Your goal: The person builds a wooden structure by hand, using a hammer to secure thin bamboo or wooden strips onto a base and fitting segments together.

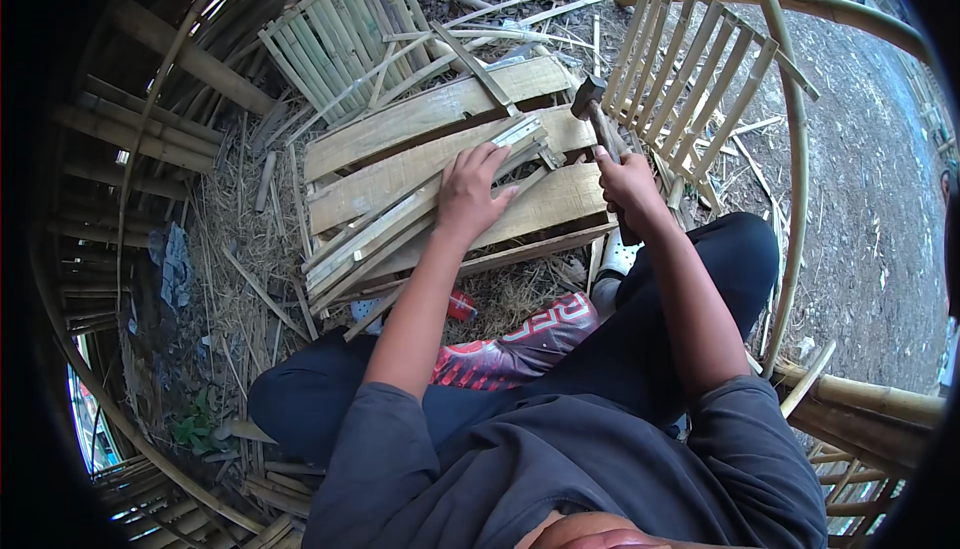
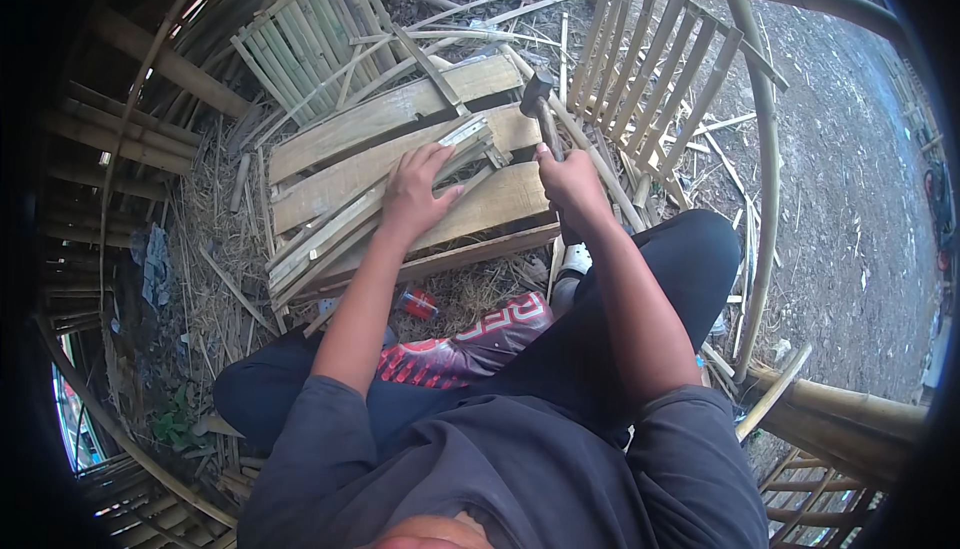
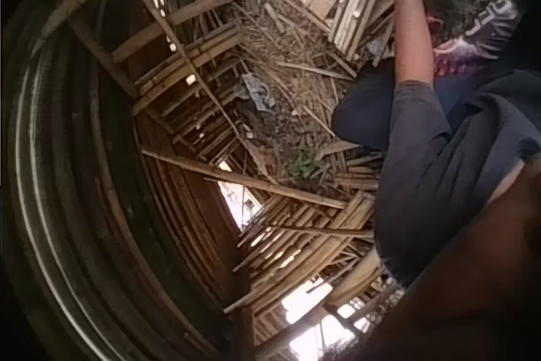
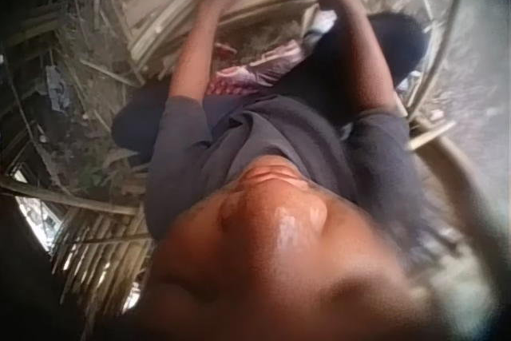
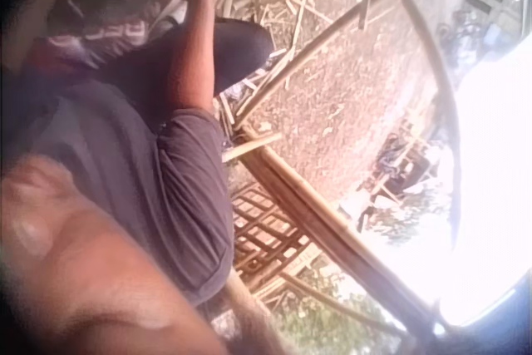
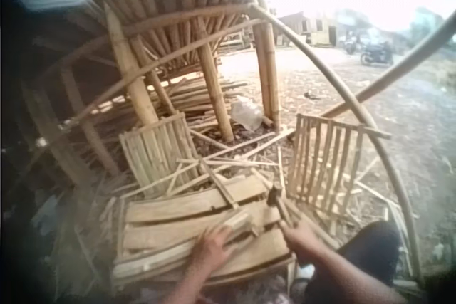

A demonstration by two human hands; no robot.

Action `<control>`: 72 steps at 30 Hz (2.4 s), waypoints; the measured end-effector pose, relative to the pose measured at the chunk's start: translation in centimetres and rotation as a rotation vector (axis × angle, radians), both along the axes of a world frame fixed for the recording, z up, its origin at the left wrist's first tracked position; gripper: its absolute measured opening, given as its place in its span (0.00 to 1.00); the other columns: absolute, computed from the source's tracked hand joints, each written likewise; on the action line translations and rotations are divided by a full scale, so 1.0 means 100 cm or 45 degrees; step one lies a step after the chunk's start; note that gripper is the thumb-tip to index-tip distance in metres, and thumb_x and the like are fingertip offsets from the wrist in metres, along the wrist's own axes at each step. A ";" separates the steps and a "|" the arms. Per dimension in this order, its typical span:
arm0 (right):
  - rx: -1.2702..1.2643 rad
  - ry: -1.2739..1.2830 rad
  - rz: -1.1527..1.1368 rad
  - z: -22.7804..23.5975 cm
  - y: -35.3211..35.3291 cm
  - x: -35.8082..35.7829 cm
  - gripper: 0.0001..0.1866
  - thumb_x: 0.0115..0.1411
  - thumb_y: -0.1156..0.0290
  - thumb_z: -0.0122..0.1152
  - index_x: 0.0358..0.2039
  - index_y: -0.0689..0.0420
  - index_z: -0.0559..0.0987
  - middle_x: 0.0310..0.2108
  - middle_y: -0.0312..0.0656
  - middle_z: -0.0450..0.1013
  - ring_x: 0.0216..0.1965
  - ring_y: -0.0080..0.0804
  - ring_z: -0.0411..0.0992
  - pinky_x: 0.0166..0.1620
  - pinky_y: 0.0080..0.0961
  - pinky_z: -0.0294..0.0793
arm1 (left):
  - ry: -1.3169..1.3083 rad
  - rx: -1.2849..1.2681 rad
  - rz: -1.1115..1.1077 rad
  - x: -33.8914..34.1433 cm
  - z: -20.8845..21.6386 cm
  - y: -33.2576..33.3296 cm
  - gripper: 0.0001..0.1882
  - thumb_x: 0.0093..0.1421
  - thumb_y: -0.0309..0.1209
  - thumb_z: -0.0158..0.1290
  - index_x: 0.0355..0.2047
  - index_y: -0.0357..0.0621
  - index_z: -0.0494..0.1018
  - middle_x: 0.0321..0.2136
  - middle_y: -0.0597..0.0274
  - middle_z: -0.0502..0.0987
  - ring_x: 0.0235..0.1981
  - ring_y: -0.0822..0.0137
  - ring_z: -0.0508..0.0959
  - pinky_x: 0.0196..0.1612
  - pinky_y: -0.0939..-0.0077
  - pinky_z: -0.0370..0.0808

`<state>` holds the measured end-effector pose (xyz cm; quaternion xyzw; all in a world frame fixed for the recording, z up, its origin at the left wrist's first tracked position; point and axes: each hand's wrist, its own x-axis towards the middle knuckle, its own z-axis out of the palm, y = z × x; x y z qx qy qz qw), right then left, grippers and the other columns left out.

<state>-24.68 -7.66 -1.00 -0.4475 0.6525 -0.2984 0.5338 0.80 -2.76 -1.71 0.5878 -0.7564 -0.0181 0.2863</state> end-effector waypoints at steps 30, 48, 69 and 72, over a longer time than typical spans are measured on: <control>-0.209 0.436 0.107 -0.033 -0.019 0.034 0.33 0.60 0.42 0.71 0.18 0.59 0.73 0.14 0.36 0.69 0.15 0.27 0.68 0.21 0.33 0.68 | 0.131 0.061 0.080 0.014 -0.014 -0.036 0.26 0.64 0.39 0.62 0.61 0.51 0.72 0.63 0.52 0.72 0.65 0.50 0.70 0.67 0.53 0.67; -0.442 0.672 0.119 -0.020 -0.007 0.042 0.27 0.68 0.56 0.61 0.30 0.74 0.81 0.31 0.70 0.78 0.39 0.67 0.80 0.43 0.53 0.78 | -0.101 -0.035 0.087 -0.001 -0.031 -0.014 0.18 0.57 0.26 0.63 0.49 0.54 0.83 0.58 0.62 0.76 0.62 0.58 0.73 0.74 0.33 0.52; -0.955 1.366 0.244 -0.024 -0.007 0.051 0.09 0.61 0.74 0.61 0.40 0.64 0.74 0.39 0.57 0.75 0.43 0.59 0.77 0.46 0.49 0.78 | -0.014 0.143 0.014 -0.001 -0.012 0.003 0.10 0.58 0.24 0.59 0.39 0.50 0.85 0.61 0.61 0.77 0.64 0.58 0.75 0.71 0.24 0.51; -0.763 0.721 0.354 -0.012 -0.007 0.057 0.16 0.64 0.64 0.65 0.42 0.64 0.75 0.41 0.57 0.75 0.47 0.57 0.76 0.48 0.49 0.76 | 0.172 0.284 -0.069 0.010 -0.006 -0.016 0.13 0.56 0.28 0.66 0.43 0.48 0.85 0.55 0.55 0.81 0.56 0.54 0.81 0.72 0.39 0.59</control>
